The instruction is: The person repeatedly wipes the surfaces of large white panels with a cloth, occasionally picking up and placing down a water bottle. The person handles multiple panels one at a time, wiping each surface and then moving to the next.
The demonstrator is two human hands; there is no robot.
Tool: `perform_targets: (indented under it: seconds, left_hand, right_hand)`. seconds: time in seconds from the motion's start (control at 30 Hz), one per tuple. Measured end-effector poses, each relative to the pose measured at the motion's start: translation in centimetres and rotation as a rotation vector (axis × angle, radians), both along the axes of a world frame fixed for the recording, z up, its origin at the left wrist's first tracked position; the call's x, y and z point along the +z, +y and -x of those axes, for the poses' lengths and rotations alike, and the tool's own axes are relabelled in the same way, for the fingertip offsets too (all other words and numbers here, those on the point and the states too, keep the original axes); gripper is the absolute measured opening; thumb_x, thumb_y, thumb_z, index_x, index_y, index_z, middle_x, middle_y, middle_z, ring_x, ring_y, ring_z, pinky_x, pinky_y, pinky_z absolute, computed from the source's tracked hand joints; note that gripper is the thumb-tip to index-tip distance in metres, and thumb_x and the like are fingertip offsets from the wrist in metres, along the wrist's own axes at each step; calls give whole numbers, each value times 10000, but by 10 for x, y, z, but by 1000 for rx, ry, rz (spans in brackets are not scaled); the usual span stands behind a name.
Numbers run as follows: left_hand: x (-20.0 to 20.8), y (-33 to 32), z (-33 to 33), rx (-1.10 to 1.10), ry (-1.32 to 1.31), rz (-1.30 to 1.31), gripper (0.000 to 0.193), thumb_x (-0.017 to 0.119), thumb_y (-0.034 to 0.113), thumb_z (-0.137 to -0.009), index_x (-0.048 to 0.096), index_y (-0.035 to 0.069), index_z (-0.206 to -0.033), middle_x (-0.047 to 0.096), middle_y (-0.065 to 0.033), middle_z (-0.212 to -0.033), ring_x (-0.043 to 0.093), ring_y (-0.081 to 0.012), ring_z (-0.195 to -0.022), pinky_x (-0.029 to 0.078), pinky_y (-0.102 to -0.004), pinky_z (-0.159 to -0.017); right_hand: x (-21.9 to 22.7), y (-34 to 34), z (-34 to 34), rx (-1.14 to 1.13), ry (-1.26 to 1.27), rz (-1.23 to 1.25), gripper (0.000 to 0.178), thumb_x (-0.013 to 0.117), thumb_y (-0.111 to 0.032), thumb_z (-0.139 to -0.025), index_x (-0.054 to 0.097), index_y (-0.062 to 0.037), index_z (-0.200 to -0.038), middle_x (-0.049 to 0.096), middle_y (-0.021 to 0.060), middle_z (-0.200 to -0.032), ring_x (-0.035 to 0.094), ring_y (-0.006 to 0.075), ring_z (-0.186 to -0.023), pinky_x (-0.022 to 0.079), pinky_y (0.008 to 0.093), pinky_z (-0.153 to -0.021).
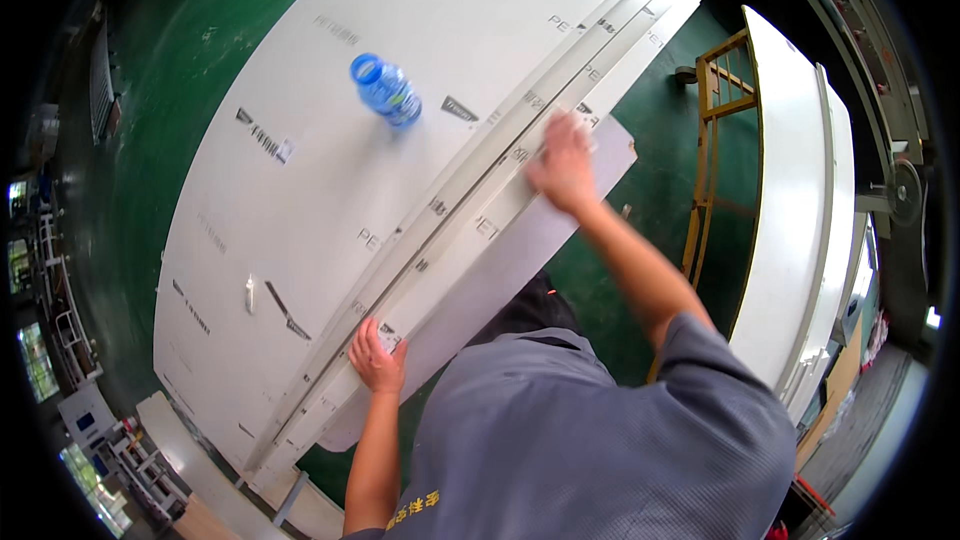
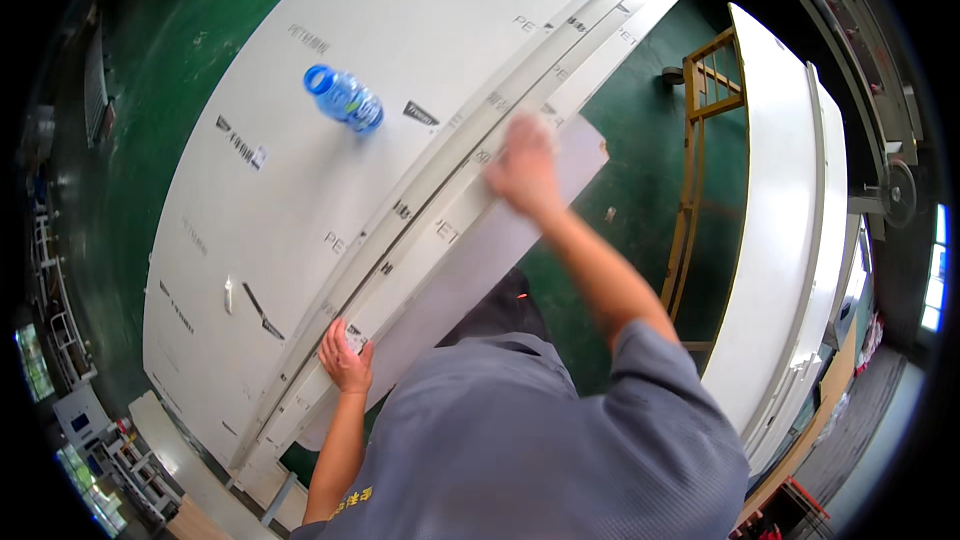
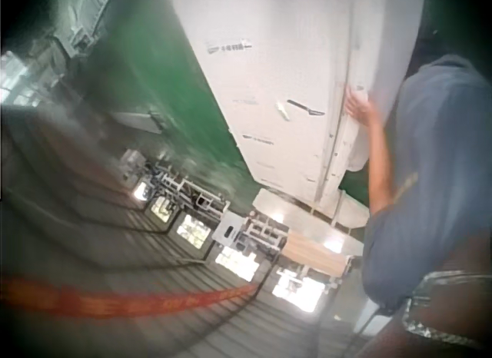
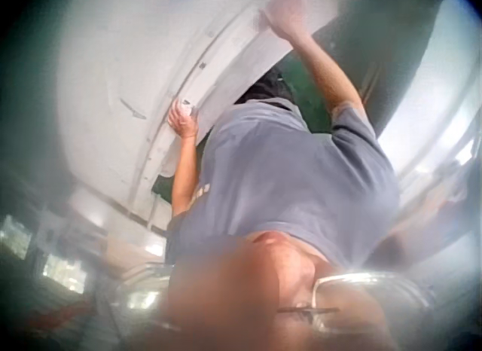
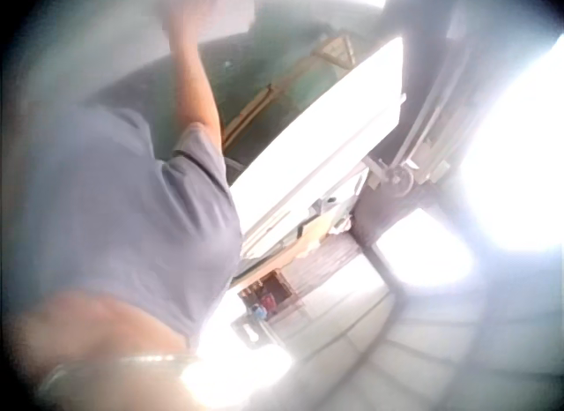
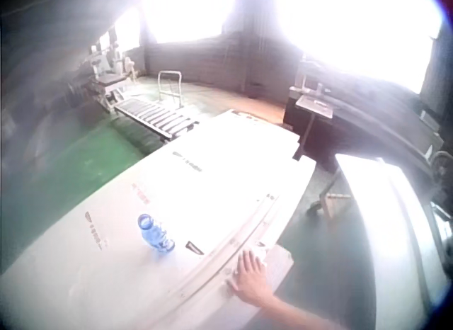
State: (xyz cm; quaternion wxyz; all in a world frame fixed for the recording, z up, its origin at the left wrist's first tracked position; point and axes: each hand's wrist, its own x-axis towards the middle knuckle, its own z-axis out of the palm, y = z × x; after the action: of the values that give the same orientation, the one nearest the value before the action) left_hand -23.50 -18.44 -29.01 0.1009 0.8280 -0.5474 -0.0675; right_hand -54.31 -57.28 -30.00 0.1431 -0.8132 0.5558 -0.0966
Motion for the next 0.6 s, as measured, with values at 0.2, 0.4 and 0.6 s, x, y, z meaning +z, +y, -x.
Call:
perform_targets:
  seconds: [0.2,0.4,0.6]
  left_hand:
    - [6,10,-1,-22,1,-128,784,751,471,-819,469,48,-1415,513,-147,-1457,459,-385,-1333,305,-547,-1128]
    - [30,-71,19,-111,118,-254,918,823,378,-773,385,24,-1498,484,-182,-1481,411,-414,-1374,286,-553,-1165]
    - [16,-197,89,-303,245,-207,882,855,294,-720,448,42,-1461,490,-194,-1510,481,-405,-1357,391,-524,-1117]
  right_hand:
    - [19,-3,15,249,-14,-75,927,659,-470,-913,275,63,-1567,244,224,-1664,211,363,-1557,178,469,-1273]
    - [3,-244,166,-273,109,87,838,505,-510,-1006,289,87,-1552,232,243,-1665,181,360,-1565,135,454,-1286]
    - [14,-139,96,-46,24,-31,992,581,-602,-936,242,78,-1574,170,248,-1682,133,370,-1578,115,468,-1283]
